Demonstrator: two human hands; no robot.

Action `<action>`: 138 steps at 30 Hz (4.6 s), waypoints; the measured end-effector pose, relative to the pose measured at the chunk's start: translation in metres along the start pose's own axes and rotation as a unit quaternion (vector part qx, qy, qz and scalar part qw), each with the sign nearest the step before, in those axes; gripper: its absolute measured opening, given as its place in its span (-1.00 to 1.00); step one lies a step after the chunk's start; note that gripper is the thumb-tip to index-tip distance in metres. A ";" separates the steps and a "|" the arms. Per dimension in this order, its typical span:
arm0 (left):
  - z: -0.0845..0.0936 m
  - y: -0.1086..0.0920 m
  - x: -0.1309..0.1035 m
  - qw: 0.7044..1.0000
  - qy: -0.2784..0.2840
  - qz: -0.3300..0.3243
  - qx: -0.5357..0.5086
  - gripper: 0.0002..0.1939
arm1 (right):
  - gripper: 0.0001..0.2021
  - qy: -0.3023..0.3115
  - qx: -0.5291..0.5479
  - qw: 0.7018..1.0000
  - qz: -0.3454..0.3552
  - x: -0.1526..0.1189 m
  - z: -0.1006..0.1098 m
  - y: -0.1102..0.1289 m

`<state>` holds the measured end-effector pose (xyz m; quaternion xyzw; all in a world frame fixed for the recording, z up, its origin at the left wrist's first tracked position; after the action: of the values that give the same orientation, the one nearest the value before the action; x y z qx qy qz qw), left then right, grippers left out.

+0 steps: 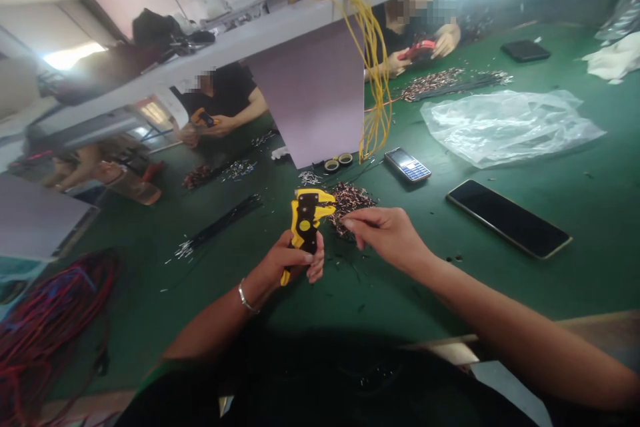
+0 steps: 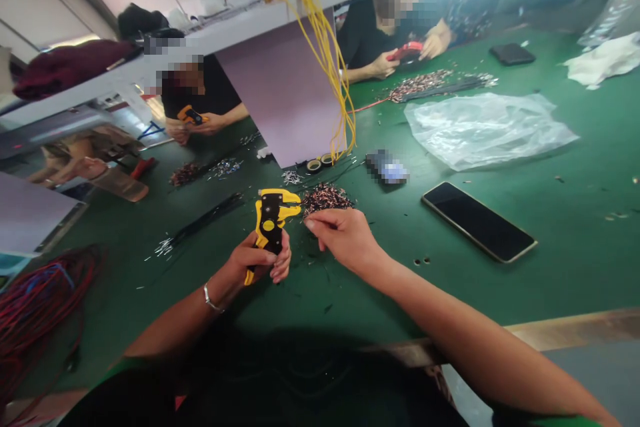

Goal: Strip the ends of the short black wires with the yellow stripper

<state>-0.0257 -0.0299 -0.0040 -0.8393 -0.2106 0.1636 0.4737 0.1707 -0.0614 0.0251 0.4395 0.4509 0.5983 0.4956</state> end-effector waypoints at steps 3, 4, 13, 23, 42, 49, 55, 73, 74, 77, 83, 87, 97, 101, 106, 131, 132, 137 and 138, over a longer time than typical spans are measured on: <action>0.002 -0.003 0.000 1.000 0.011 0.004 -0.022 -0.72 | -0.78 -0.017 -0.004 1.000 0.024 0.001 0.005 0.000; 0.002 -0.004 0.000 1.000 0.014 0.004 -0.028 -0.72 | -0.77 -0.016 0.004 0.999 0.027 0.001 0.006 -0.001; 0.007 -0.003 -0.001 0.993 0.095 0.046 -0.049 -0.65 | -0.65 0.061 0.065 0.995 -0.047 0.007 0.007 -0.006; 0.007 -0.007 -0.001 0.990 0.122 0.050 -0.053 -0.63 | -0.78 0.073 0.019 0.997 0.030 0.005 0.014 0.002; 0.007 -0.001 -0.002 0.988 0.133 0.064 -0.052 -0.60 | -0.86 0.074 0.034 0.997 0.012 0.001 0.007 0.004; 0.005 -0.002 -0.002 0.988 0.139 0.059 -0.044 -0.63 | -0.85 0.080 0.027 0.996 0.011 0.002 0.006 0.001; 0.004 -0.002 -0.002 0.991 0.122 0.052 -0.032 -0.69 | -0.85 0.082 0.038 0.996 0.009 0.002 0.005 0.002; -0.001 0.001 -0.005 0.997 0.064 0.036 -0.009 -0.81 | -0.83 0.081 0.086 0.993 -0.008 0.006 0.008 0.001; -0.002 0.001 -0.006 0.998 0.059 0.033 -0.006 -0.82 | -0.84 0.080 0.091 0.993 -0.010 0.006 0.009 0.000; -0.003 0.004 -0.007 0.998 0.044 0.033 0.001 -0.84 | -0.85 0.073 0.103 0.992 -0.018 0.007 0.008 -0.003; -0.001 0.007 -0.007 1.000 0.008 0.008 0.004 -0.89 | -0.83 0.062 0.108 0.992 -0.029 0.007 0.008 -0.005; 0.001 0.006 -0.005 1.000 0.012 -0.007 -0.010 -0.88 | -0.84 0.047 0.114 0.991 -0.043 0.008 0.008 -0.007; 0.001 -0.017 -0.005 0.999 0.030 -0.036 -0.007 -0.74 | -0.84 0.039 0.122 0.991 -0.041 0.006 0.008 -0.004; 0.003 -0.022 -0.004 0.998 0.011 -0.061 0.000 -0.74 | -0.82 0.048 0.090 0.994 -0.044 0.003 0.006 -0.001; 0.004 -0.019 -0.003 0.996 -0.029 -0.077 0.037 -0.72 | -0.83 0.054 0.032 0.998 -0.032 -0.001 0.003 0.001; 0.011 -0.021 -0.004 0.984 -0.094 -0.096 0.116 -0.69 | -0.86 0.081 -0.007 0.996 -0.043 -0.004 -0.010 -0.004; 0.012 -0.020 -0.004 0.985 -0.088 -0.088 0.119 -0.68 | -0.86 0.076 -0.004 0.996 -0.044 -0.005 -0.009 -0.003; 0.011 -0.015 -0.004 0.990 -0.044 -0.080 0.111 -0.64 | -0.84 0.055 0.031 0.996 -0.068 -0.006 -0.006 0.001; 0.010 -0.014 -0.004 0.990 -0.038 -0.081 0.110 -0.64 | -0.84 0.054 0.040 0.995 -0.075 -0.006 -0.006 0.002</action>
<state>-0.0364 -0.0184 0.0035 -0.7557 -0.2759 0.1784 0.5665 0.1651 -0.0686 0.0250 0.3911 0.5326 0.5635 0.4959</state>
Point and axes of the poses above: each hand's wrist, its own x-axis towards the middle knuckle, its own z-axis out of the back of the hand, y = z × x, the point moved 3 cm from there along x, towards the middle knuckle, and after that the axes turned 9 degrees about y, right-handed, at the moved point
